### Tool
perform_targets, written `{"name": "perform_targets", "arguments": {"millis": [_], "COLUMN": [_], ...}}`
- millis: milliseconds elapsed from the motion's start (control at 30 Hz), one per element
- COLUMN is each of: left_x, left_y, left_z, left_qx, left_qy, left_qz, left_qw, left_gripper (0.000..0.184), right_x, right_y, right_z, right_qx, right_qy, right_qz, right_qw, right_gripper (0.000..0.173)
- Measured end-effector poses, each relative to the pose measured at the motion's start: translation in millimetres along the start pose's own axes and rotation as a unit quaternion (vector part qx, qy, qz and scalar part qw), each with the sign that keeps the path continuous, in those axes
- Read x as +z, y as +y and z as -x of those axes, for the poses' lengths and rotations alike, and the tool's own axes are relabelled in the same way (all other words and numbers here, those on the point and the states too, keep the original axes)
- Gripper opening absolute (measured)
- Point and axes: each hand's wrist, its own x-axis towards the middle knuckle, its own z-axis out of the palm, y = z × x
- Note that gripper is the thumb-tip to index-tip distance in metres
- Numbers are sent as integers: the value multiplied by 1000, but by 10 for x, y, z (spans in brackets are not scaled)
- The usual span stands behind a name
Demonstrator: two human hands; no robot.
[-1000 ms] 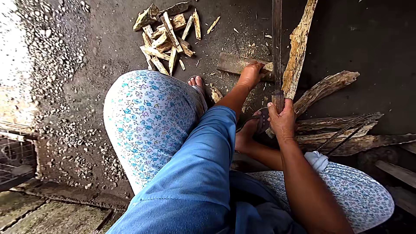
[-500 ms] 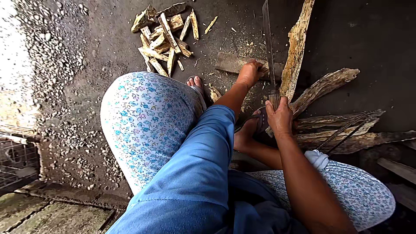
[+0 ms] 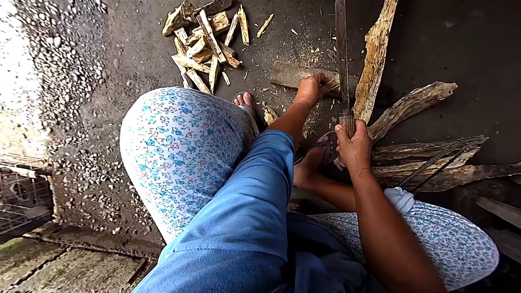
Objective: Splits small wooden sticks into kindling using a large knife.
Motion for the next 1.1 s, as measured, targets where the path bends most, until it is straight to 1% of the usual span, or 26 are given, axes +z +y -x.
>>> {"name": "perform_targets", "arguments": {"millis": [67,167,267,367,400,467,533,600,700,767,800,833,867,900,933,967,1100], "left_x": [-12,-29,-14,-2,-8,-30,-27,-41,-55,-53,-55,-57,-56,-52,-44,-44,-41], "left_y": [63,109,61,50,54,73,61,63,78,72,71,69,67,68,73,85,118], "left_z": [-15,-43,-52,-41,-35,-54,-42,-31,-33,-44,-50,-56,-65,-71,-71,-77,-75], "left_qx": [10,15,11,-6,-9,-7,-7,-12,-18,-15,-12,-11,-12,-15,-19,-22,-23], "left_qy": [4,-1,-3,-4,-5,-6,-5,-4,-10,-7,-4,-4,-5,-8,-11,-11,-17], "left_qz": [0,-14,-32,-28,-28,-34,-29,-22,-20,-24,-24,-25,-29,-33,-38,-40,-47], "left_qw": [1000,1000,999,1000,1000,999,1000,1000,1000,1000,1000,1000,1000,999,999,999,999], "left_gripper": [20,21,21,22,22,22,21,21,22,21,20,20,21,21,22,23,23], "right_x": [-8,-35,-60,-100,-105,-109,-121,-140,-168,-138,-103,-66,-41,-32,-26,-20,-48], "right_y": [-12,-28,1,23,9,-39,-81,-105,-145,-133,-103,-63,-40,-53,-72,-79,8], "right_z": [31,30,-23,-31,-24,-15,18,42,72,75,65,50,26,-15,-66,-114,-171], "right_qx": [-5,10,30,46,44,29,7,-45,-150,-181,-178,-156,-107,-43,10,36,36], "right_qy": [7,-11,-37,-87,-85,-46,-2,56,141,174,176,160,113,49,2,-19,-30], "right_qz": [9,-39,-116,-247,-245,-149,-77,-74,-121,-120,-94,-48,9,58,90,97,67], "right_qw": [1000,999,992,964,965,987,997,995,971,961,964,974,988,996,996,994,997], "right_gripper": [47,45,40,33,32,37,42,44,45,45,47,49,51,52,53,54,54]}}
